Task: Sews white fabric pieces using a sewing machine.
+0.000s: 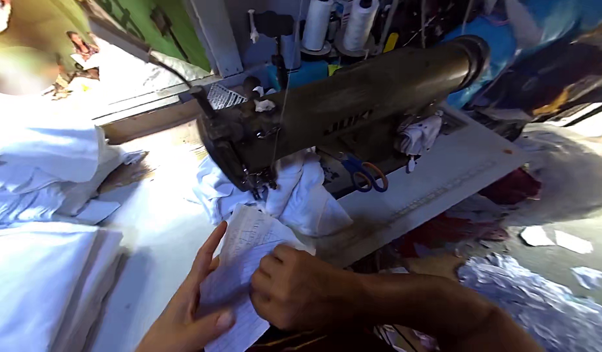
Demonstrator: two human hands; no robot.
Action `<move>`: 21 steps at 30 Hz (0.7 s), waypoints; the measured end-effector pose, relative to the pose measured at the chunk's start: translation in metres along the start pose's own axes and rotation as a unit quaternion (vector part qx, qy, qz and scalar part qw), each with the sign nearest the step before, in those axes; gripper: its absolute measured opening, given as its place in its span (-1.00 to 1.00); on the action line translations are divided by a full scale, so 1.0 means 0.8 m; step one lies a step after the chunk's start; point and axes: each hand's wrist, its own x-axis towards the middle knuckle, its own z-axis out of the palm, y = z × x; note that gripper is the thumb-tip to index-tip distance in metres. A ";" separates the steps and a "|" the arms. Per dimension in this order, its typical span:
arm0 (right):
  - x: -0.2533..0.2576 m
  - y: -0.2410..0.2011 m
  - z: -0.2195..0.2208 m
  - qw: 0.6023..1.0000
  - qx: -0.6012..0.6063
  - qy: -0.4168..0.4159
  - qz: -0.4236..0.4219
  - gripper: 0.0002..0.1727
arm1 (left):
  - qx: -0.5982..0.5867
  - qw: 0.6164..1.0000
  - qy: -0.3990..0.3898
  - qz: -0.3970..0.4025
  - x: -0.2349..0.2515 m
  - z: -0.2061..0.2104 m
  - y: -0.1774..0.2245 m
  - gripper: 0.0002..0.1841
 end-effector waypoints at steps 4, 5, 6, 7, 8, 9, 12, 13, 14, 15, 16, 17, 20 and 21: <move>-0.013 0.017 -0.021 0.980 0.201 0.006 -0.009 -0.76 | 0.063 0.969 0.232 -0.059 -0.045 0.010 -0.032 -0.26; -0.027 0.036 -0.032 0.973 0.225 0.029 0.042 -0.75 | 0.086 0.963 0.250 -0.062 -0.055 0.000 -0.041 -0.26; -0.041 0.062 -0.039 0.971 0.204 0.058 0.107 -0.78 | 0.109 0.955 0.268 -0.067 -0.062 -0.009 -0.049 -0.26; -0.052 0.092 -0.040 0.971 0.139 0.075 0.180 -0.80 | 0.127 0.946 0.287 -0.079 -0.066 -0.015 -0.054 -0.26; -0.056 0.121 -0.039 0.961 0.096 0.045 0.256 -0.73 | 0.137 0.940 0.297 -0.093 -0.068 -0.017 -0.058 -0.28; -0.056 0.147 -0.037 0.938 0.114 -0.022 0.325 -0.47 | 0.140 0.937 0.302 -0.107 -0.068 -0.017 -0.061 -0.30; -0.043 0.197 -0.006 0.897 0.166 -0.105 0.397 0.26 | 0.169 0.931 0.309 -0.097 -0.059 -0.019 -0.070 -0.36; -0.036 0.201 0.006 0.901 0.142 -0.114 0.394 0.20 | 0.177 0.929 0.312 -0.093 -0.058 -0.018 -0.072 -0.36; -0.031 0.201 0.018 0.909 0.106 -0.108 0.389 -0.01 | 0.179 0.926 0.318 -0.092 -0.061 -0.017 -0.074 -0.37; -0.029 0.196 0.027 0.911 0.075 -0.088 0.395 -0.23 | 0.177 0.924 0.327 -0.089 -0.064 -0.016 -0.075 -0.37; -0.030 0.185 0.028 0.908 0.060 -0.067 0.409 -0.40 | 0.173 0.922 0.336 -0.084 -0.068 -0.016 -0.076 -0.38; -0.035 0.168 0.022 0.903 0.066 -0.047 0.421 -0.52 | 0.171 0.919 0.348 -0.075 -0.072 -0.015 -0.078 -0.38; -0.086 0.097 -0.022 0.913 0.147 -0.016 0.380 -0.63 | 0.172 0.906 0.386 -0.036 -0.077 -0.011 -0.082 -0.39; -0.110 0.069 -0.046 0.924 0.183 -0.006 0.336 -0.59 | 0.172 0.903 0.393 -0.030 -0.077 -0.009 -0.082 -0.40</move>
